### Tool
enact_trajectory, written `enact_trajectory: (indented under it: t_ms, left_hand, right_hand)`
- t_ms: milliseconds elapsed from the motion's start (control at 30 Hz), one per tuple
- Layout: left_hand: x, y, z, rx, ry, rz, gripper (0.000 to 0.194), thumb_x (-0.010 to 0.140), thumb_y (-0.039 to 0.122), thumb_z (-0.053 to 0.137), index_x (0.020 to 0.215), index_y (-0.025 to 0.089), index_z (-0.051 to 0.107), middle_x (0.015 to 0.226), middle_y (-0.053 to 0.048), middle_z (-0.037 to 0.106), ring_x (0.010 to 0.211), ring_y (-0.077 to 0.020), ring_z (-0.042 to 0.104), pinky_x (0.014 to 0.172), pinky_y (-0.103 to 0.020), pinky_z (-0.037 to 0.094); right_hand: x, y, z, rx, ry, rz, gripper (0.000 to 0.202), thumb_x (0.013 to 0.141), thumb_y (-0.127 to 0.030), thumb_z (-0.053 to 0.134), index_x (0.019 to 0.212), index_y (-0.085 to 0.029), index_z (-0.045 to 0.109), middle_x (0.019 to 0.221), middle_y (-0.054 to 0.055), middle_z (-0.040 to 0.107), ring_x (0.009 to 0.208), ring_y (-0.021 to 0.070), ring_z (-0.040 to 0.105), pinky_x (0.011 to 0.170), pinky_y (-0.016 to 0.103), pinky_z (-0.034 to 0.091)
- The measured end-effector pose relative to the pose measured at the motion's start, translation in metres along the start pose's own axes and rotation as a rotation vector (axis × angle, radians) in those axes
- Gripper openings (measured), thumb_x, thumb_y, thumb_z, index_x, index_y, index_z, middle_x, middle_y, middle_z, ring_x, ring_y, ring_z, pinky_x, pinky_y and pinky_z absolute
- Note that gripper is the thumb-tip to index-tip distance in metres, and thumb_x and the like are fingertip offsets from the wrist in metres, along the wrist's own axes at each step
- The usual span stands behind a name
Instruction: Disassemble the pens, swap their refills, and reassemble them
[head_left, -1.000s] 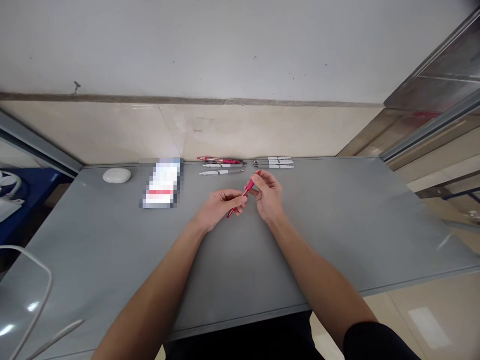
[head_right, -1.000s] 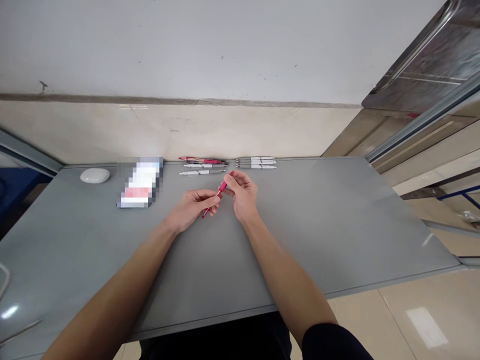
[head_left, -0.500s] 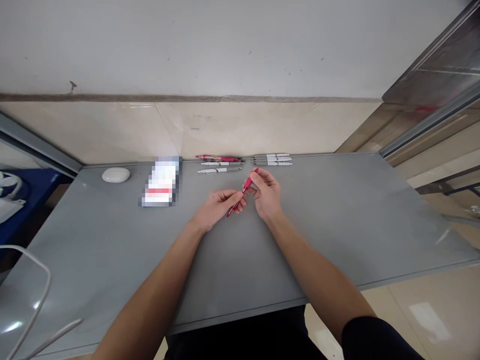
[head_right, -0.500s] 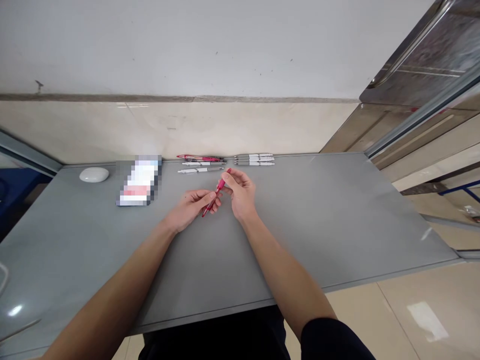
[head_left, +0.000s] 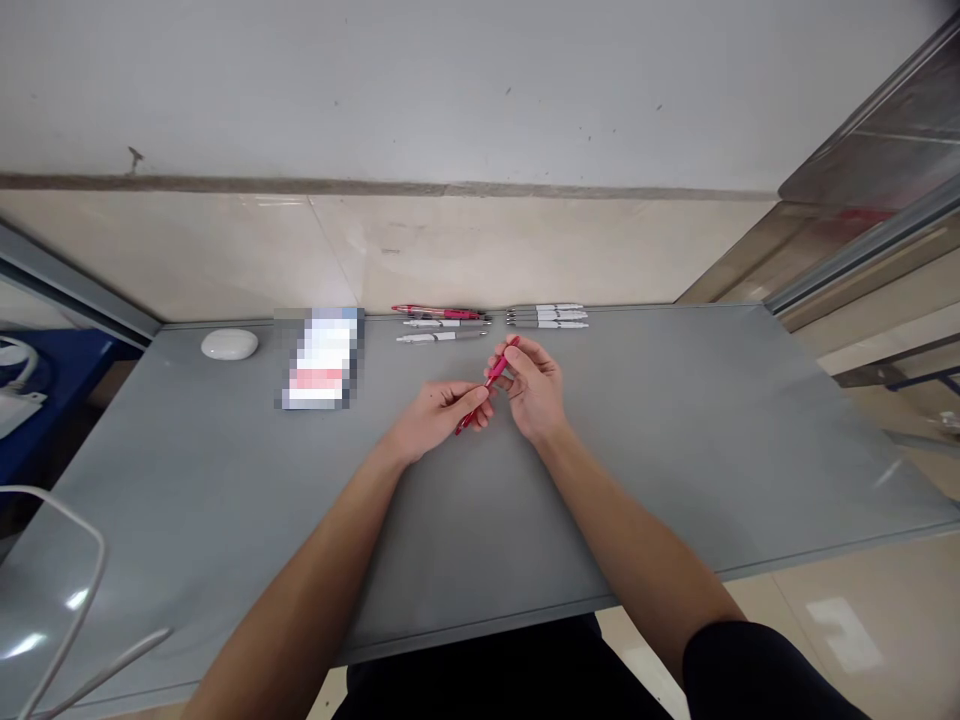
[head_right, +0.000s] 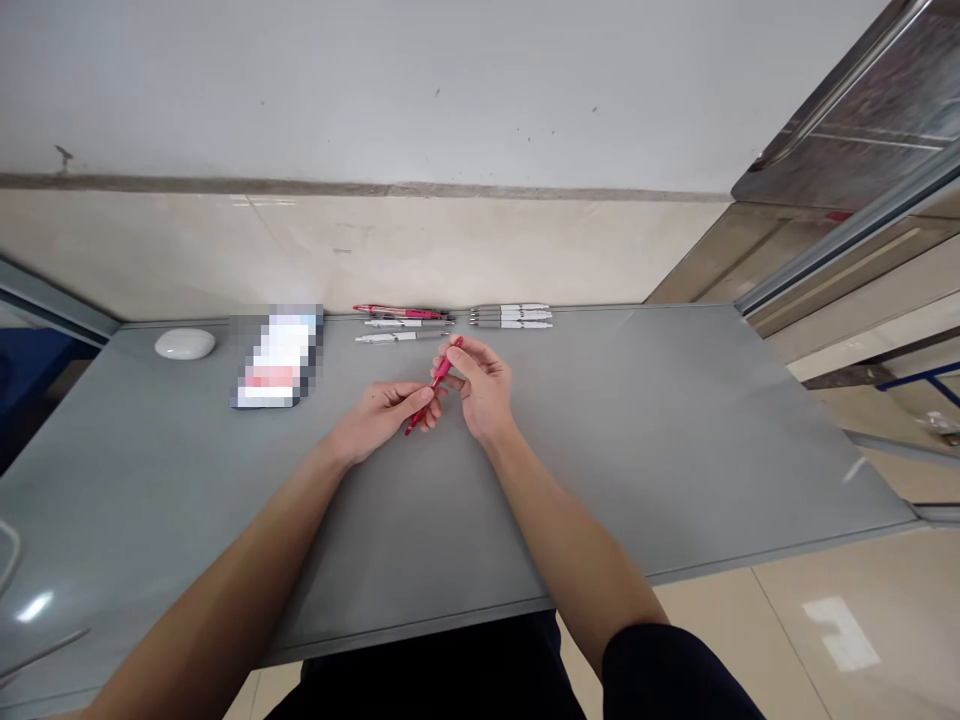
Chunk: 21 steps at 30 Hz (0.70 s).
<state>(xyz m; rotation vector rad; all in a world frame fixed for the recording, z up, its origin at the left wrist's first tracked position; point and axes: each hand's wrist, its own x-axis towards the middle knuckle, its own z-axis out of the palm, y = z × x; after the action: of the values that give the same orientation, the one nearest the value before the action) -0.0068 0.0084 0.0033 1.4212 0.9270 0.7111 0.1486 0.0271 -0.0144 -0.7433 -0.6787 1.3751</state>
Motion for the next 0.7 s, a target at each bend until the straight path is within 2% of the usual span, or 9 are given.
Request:
enact_trajectory:
  t_ms: [133,300,433,600,700]
  left_hand:
    - [0.001,-0.0018,0.0004,-0.053,0.077,0.002,0.033,0.084,0.047,0.061,0.083,0.015,0.071,0.078,-0.004,0.067,0.069,-0.0136,0.059,0.07,-0.028,0.049]
    - [0.0026,-0.0069,-0.0006,-0.039,0.15,0.023,0.03,0.075,0.042,0.072,0.092,0.017,0.073,0.073,-0.001,0.065,0.064,-0.012,0.056,0.07,-0.028,0.05]
    - [0.002,-0.0076,-0.0017,-0.026,0.117,0.034,0.029,0.08,0.043,0.067,0.088,0.015,0.072,0.071,-0.002,0.065,0.063,-0.0125,0.058,0.067,-0.028,0.051]
    - [-0.0001,-0.0036,-0.0008,-0.023,-0.04,0.036,0.036,0.087,0.046,0.057,0.074,0.014,0.068,0.07,-0.004,0.065,0.064,-0.0131,0.06,0.066,-0.028,0.05]
    - [-0.0002,-0.0037,0.0005,-0.03,0.002,0.017,0.034,0.085,0.047,0.06,0.08,0.015,0.069,0.075,-0.005,0.067,0.067,-0.0141,0.061,0.067,-0.028,0.05]
  right_hand:
    - [0.0008,-0.0009,-0.0019,0.028,0.006,-0.018,0.017,0.066,-0.025,0.079,0.077,-0.024,0.066,0.075,-0.006,0.063,0.064,0.0086,0.061,0.062,0.026,0.056]
    - [0.0005,-0.0025,-0.0028,0.037,0.019,-0.033,0.019,0.064,-0.021,0.08,0.074,-0.024,0.064,0.074,-0.008,0.061,0.063,0.0075,0.06,0.061,0.025,0.057]
    - [-0.0007,-0.0035,-0.0029,0.038,-0.018,-0.033,0.017,0.065,-0.021,0.079,0.072,-0.024,0.065,0.071,-0.007,0.062,0.063,0.0084,0.061,0.061,0.025,0.057]
    - [-0.0012,-0.0049,-0.003,-0.013,-0.059,0.017,0.015,0.066,-0.026,0.078,0.078,-0.024,0.068,0.072,-0.005,0.065,0.066,0.0105,0.063,0.062,0.027,0.057]
    - [0.0001,-0.004,-0.0033,-0.017,-0.028,0.006,0.016,0.066,-0.026,0.079,0.075,-0.025,0.066,0.073,-0.006,0.064,0.065,0.0099,0.062,0.061,0.027,0.057]
